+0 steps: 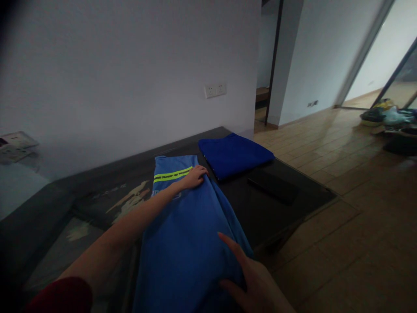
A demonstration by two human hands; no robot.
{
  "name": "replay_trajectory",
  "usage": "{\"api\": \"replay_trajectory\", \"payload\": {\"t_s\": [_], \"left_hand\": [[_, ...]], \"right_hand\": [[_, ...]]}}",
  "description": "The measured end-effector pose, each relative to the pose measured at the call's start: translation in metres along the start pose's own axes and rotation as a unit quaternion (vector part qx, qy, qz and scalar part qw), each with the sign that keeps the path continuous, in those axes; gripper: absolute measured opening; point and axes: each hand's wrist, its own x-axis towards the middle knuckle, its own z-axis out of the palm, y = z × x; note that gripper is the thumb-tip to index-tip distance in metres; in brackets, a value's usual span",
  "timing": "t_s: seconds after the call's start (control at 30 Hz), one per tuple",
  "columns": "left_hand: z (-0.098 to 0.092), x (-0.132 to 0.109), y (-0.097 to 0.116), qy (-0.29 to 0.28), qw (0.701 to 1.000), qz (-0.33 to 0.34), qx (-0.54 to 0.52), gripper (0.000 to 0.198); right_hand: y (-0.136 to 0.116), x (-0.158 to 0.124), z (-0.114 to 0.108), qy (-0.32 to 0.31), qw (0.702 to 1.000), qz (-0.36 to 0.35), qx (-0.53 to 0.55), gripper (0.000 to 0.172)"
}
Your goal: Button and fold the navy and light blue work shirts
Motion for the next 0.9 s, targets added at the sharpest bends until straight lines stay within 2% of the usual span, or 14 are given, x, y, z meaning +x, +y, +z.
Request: {"api": "replay_trajectory", "payload": {"t_s": [0.13,0.27,0.33,0.43,0.6,0.7,0.83,0.9], "left_hand": [[0.013,0.003,0.01,0.006,0.999,-0.035,-0.024,0.031],[0.021,0.005,0.022,0.026,0.997,-0.07,-0.001,0.026],[0.024,0.003,0.027,0.043,0.996,-0.072,0.019,0.027],[0.028,0.002,0.031,0.065,0.994,-0.069,0.045,0.028],[0.02,0.005,0.027,0.066,0.996,-0.019,0.05,0.019],[0.01,0.008,0.024,0.086,0.995,-0.024,0.038,0.023],[0.008,0.012,0.028,0.121,0.991,-0.052,0.002,0.027],[0.013,0.014,0.033,0.107,0.992,-0.066,0.001,0.025]], "right_hand": [[0.004,-0.01,0.003,0.035,0.993,0.059,0.091,0.086],[0.029,-0.02,0.009,0.064,0.981,0.1,0.152,0.094],[0.04,-0.024,0.01,0.1,0.98,0.105,0.137,0.089],[0.046,-0.029,0.008,0.168,0.981,0.082,0.054,0.074],[0.029,-0.033,0.001,0.241,0.967,0.014,-0.077,0.043],[0.019,-0.035,-0.004,0.262,0.959,0.0,-0.106,0.03],[0.025,-0.036,-0.01,0.324,0.94,0.022,-0.102,0.029],[0.038,-0.032,-0.009,0.346,0.933,0.049,-0.083,0.034]]}}
